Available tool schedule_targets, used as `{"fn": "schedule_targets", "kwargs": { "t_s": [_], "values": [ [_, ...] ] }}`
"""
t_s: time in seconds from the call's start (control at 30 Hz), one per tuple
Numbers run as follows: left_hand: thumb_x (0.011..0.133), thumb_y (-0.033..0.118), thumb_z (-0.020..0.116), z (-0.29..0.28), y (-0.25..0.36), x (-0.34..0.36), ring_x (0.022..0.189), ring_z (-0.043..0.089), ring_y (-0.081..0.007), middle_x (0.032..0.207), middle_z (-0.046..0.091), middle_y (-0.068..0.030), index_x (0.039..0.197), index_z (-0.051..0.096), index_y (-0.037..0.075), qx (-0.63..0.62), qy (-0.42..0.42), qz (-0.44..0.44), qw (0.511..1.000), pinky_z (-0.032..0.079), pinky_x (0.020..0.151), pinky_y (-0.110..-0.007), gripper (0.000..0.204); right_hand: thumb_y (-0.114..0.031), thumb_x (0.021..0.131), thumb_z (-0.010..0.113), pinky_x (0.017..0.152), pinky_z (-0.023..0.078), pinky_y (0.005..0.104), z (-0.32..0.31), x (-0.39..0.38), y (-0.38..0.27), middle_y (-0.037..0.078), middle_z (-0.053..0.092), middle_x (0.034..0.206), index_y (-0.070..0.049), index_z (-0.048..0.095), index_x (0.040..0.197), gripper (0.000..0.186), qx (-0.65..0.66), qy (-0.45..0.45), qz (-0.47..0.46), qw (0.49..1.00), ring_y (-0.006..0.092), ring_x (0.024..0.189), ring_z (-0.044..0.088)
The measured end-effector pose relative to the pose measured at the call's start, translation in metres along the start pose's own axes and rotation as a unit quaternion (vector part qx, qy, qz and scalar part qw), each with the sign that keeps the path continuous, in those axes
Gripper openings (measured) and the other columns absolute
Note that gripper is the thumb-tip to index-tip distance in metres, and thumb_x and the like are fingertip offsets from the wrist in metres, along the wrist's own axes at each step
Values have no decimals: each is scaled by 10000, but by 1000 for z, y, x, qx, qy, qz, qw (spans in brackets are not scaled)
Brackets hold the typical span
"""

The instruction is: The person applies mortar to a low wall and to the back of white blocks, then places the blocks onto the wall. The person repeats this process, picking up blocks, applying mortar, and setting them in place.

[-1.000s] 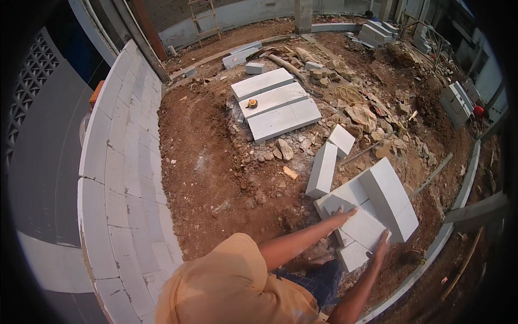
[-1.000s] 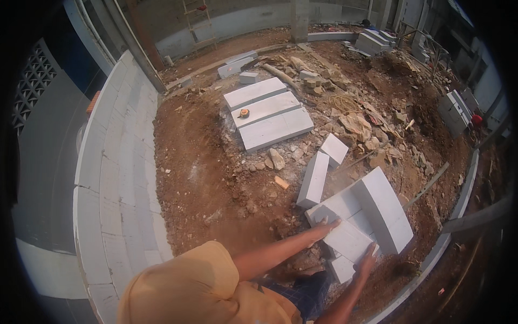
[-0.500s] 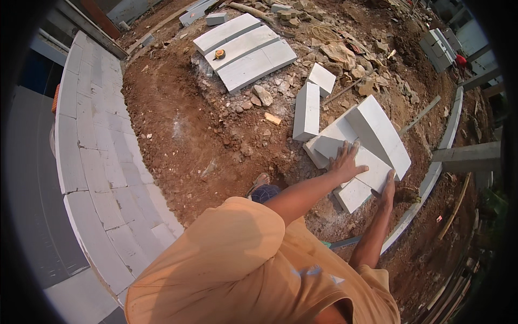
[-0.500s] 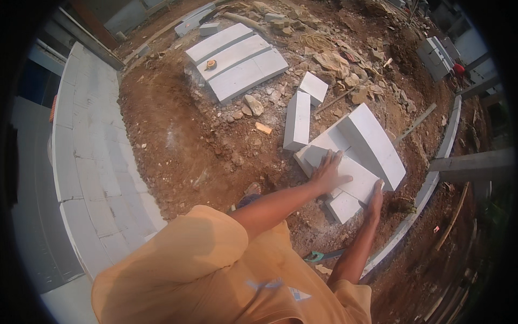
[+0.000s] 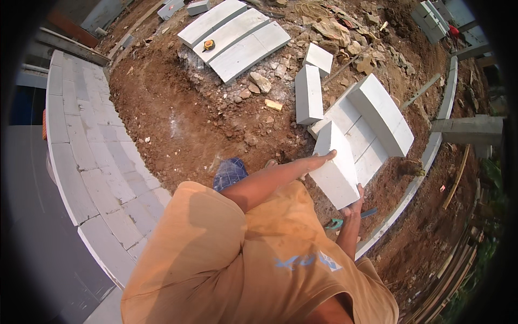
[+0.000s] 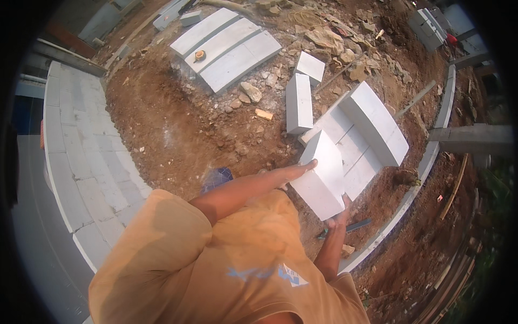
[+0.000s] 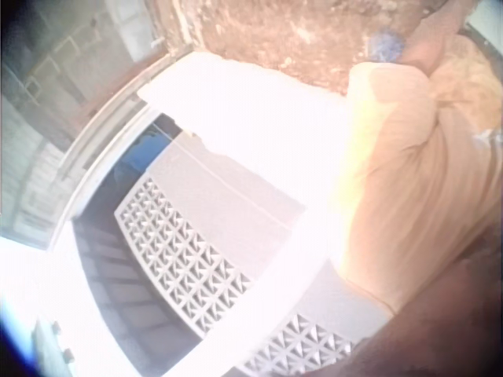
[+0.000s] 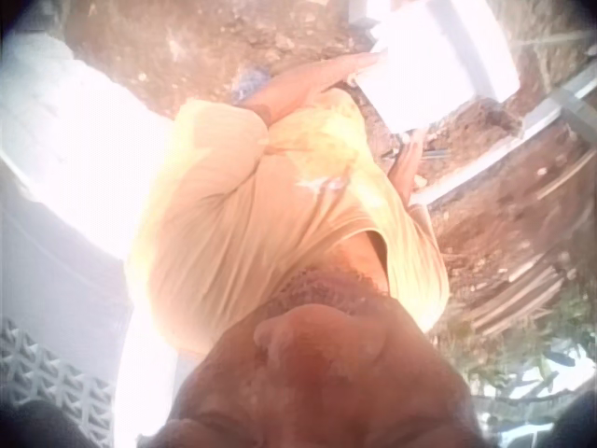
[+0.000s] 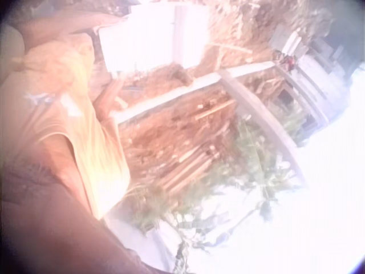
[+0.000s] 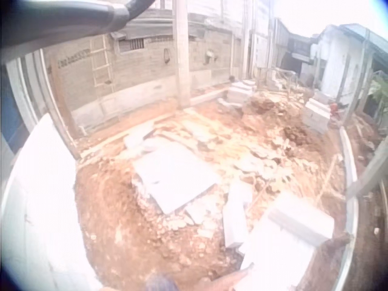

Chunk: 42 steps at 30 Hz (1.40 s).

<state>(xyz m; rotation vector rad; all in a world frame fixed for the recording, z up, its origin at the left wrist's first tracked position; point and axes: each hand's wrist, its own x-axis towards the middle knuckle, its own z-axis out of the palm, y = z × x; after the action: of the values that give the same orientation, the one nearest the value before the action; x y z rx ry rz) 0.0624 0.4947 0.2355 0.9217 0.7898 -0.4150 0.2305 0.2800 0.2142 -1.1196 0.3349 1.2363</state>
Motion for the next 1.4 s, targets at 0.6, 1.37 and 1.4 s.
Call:
{"fn": "schedule_targets", "kwargs": {
  "t_s": [0.6,1.37,1.4],
  "values": [
    [1003,528,406,-162,-28,-90,1097,680,-284,1267,644,-190,1382,516,29,-116,-41,-142,982,558,921,-467,636,-438,992,374,1056,479,519,169,-58,175,206,548,1404,-16,440,1452,627,114,99,57,987,372,1253,573],
    [972,598,249,-322,-225,-3,1053,644,-355,1280,636,-130,1374,545,124,8,4,-283,959,519,776,-539,689,-577,949,486,1067,427,548,112,67,428,233,529,1430,-48,416,1497,765,179,176,72,965,378,1265,563],
    [981,579,234,-327,-237,4,1072,635,-369,1291,631,-142,1383,538,102,32,16,-256,966,514,828,-541,695,-608,951,464,1086,404,552,106,53,429,236,497,1459,-67,371,1525,794,184,182,75,963,395,1285,542]
  ]
}}
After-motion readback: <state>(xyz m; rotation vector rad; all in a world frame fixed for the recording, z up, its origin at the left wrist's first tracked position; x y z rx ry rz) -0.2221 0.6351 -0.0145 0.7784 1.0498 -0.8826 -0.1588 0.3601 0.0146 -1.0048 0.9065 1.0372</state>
